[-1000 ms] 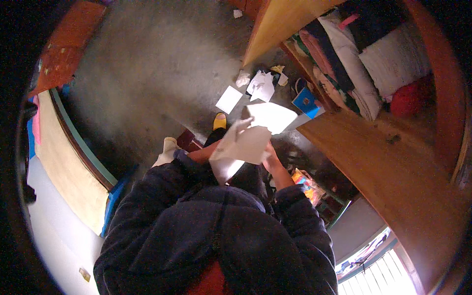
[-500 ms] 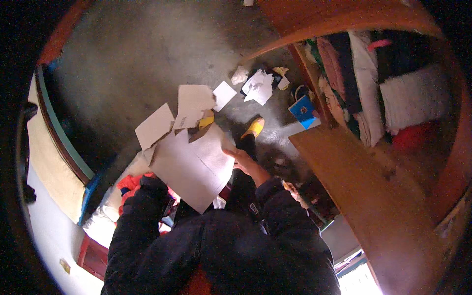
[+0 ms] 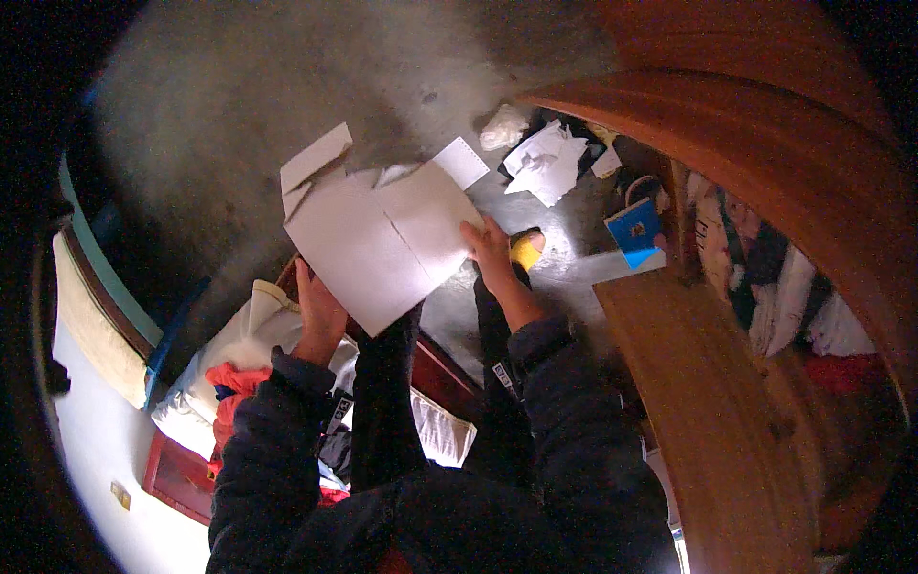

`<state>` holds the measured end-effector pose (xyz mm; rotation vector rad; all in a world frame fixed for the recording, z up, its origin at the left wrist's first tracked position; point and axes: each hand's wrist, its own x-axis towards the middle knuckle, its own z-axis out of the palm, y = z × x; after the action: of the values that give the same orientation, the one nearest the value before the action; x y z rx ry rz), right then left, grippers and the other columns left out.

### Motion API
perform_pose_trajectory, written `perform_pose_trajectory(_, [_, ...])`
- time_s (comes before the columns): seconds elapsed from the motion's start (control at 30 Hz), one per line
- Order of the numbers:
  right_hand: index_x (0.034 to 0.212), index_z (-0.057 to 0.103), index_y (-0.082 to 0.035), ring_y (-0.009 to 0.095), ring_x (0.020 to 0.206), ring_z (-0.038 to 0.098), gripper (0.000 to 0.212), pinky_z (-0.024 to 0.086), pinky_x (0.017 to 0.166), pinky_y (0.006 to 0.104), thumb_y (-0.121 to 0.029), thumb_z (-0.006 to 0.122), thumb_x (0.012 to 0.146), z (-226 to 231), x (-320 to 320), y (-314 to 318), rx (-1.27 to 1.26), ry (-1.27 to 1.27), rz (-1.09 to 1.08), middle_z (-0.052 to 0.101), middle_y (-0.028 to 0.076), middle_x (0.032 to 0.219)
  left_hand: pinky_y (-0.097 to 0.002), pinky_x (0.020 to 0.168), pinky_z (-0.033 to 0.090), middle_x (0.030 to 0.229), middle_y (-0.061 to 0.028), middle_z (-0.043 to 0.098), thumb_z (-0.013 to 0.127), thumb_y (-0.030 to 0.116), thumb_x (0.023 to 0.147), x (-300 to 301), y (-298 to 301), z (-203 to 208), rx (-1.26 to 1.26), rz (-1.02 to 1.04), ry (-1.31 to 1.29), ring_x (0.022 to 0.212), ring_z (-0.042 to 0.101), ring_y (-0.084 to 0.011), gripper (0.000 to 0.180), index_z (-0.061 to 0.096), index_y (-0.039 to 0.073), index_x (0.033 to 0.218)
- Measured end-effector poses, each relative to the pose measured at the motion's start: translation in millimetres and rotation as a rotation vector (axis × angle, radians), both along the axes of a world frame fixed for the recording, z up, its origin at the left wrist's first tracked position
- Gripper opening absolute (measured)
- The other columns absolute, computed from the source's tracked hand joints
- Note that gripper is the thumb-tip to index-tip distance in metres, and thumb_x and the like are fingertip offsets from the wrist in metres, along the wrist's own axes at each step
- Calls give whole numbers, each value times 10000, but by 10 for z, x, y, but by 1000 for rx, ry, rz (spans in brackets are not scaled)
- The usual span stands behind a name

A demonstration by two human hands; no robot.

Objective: The person sorts through scattered papers on the floor, folding and stacking them into a small pile. They handle multiple sheets and a black folder, placing items into a cardboard box and arranging them on a nearby cabinet.

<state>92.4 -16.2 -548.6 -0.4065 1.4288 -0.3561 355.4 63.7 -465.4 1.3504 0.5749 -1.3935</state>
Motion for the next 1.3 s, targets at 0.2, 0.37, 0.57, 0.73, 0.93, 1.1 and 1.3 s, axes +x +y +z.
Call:
perform_pose_trajectory(0.2, [1133,532,-67,154,951,545,402,499,721,314,-323,628,838,-905,492,-210,69,-25,-45,557,57,1050,-337,1089,221,1460,-132,292,344,371,982,122,-168,-360,86,-599,-767,1324,307,-251,565,255,24,1418])
perform_pose_trajectory(0.37, [1294,466,-126,224,992,554,549,550,687,418,-285,669,809,-1648,706,257,383,37,312,565,77,1046,-339,1100,198,1460,-159,284,416,196,964,-263,294,-402,194,-668,-651,1340,288,-247,519,250,12,1420])
perform_pose_trajectory(0.57, [1282,462,-87,314,1018,548,553,487,807,403,-243,642,782,-2571,158,303,-201,512,876,569,180,1058,-322,1036,308,1327,-147,461,491,95,929,-875,569,-557,171,-686,-192,1221,436,-206,484,330,24,1379])
perform_pose_trajectory(0.73, [1327,365,-91,355,1193,410,686,405,926,465,-261,691,748,-2969,-60,-163,-467,902,866,417,183,1270,-277,929,397,1129,-107,607,516,131,938,-1242,549,-803,154,-525,63,1063,550,-167,370,451,31,1289])
perform_pose_trajectory(0.93, [1131,448,-103,332,1095,489,458,451,817,500,-221,685,758,-3250,74,-217,-429,943,968,514,123,1133,-259,882,412,1034,-105,639,515,143,942,-1287,569,-954,196,-599,178,993,585,-159,311,496,23,1228])
perform_pose_trajectory(1.1, [950,517,-87,397,792,590,141,443,712,465,-185,507,849,-3121,154,-66,-314,699,982,610,202,821,-315,984,365,1222,-148,528,475,187,960,-1261,523,-1010,198,-601,100,1137,495,-199,451,332,29,1358])
perform_pose_trajectory(1.3, [937,624,-87,324,807,623,178,497,685,386,-210,594,812,-1140,167,267,-252,-211,1153,628,129,858,-337,956,397,1306,-164,450,542,150,913,-1270,493,-1141,292,-102,-60,1156,475,-233,581,259,58,1412])
